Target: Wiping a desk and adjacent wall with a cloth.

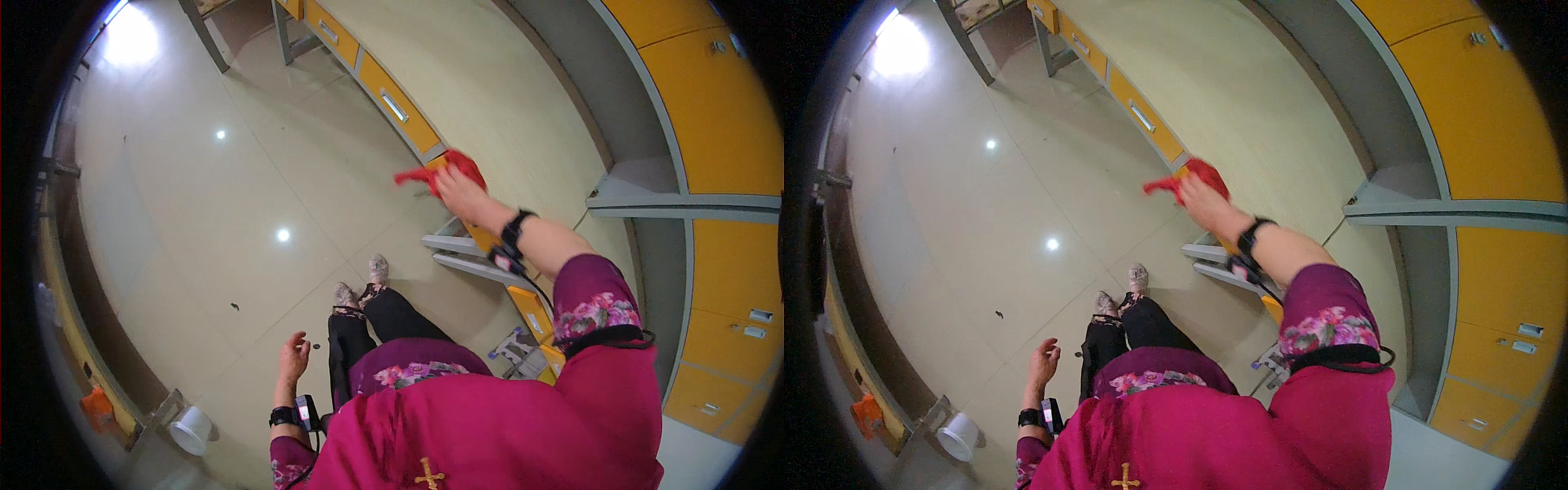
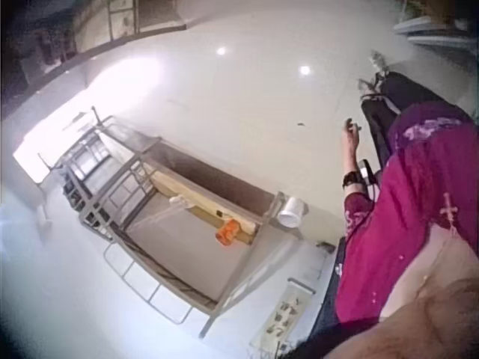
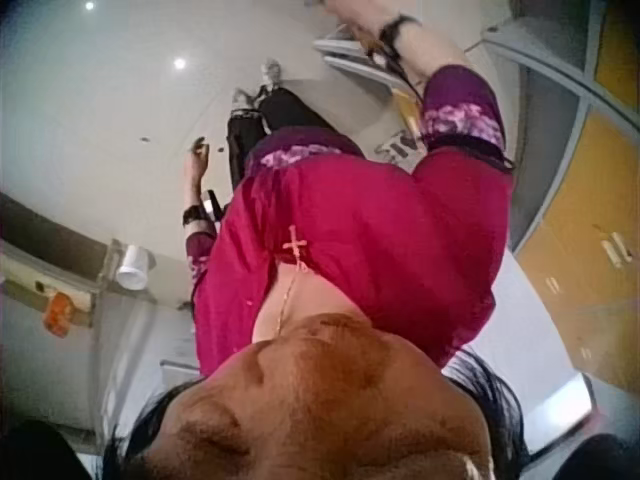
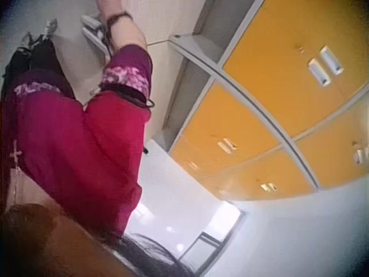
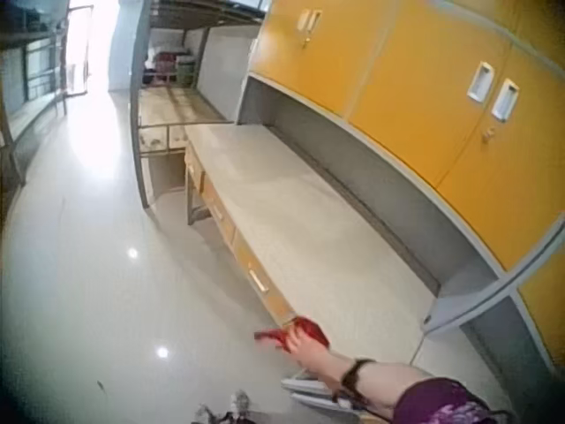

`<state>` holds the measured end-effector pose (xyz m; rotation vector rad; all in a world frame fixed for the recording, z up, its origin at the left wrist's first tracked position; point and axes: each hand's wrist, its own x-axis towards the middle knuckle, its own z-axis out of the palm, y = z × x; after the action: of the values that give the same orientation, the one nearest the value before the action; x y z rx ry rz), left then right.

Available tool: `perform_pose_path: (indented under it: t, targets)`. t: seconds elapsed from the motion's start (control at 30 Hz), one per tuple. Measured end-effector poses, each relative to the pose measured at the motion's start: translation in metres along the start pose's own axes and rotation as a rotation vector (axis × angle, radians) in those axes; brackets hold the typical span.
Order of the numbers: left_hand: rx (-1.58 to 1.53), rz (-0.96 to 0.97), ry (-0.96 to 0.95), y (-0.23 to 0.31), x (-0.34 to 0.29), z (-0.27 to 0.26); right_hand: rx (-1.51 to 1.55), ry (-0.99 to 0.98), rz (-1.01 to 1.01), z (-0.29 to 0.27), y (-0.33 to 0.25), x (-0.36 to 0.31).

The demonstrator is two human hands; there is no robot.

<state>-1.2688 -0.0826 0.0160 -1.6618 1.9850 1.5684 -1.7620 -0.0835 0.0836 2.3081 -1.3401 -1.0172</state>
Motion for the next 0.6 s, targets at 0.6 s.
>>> perform_pose_path:
  t: [0.6]
  targets:
    - [-0.107, -0.130, 0.020, -0.072, -0.026, 0.010, 0.127, -0.076, 0.132, -0.004, -0.023, 0.002]
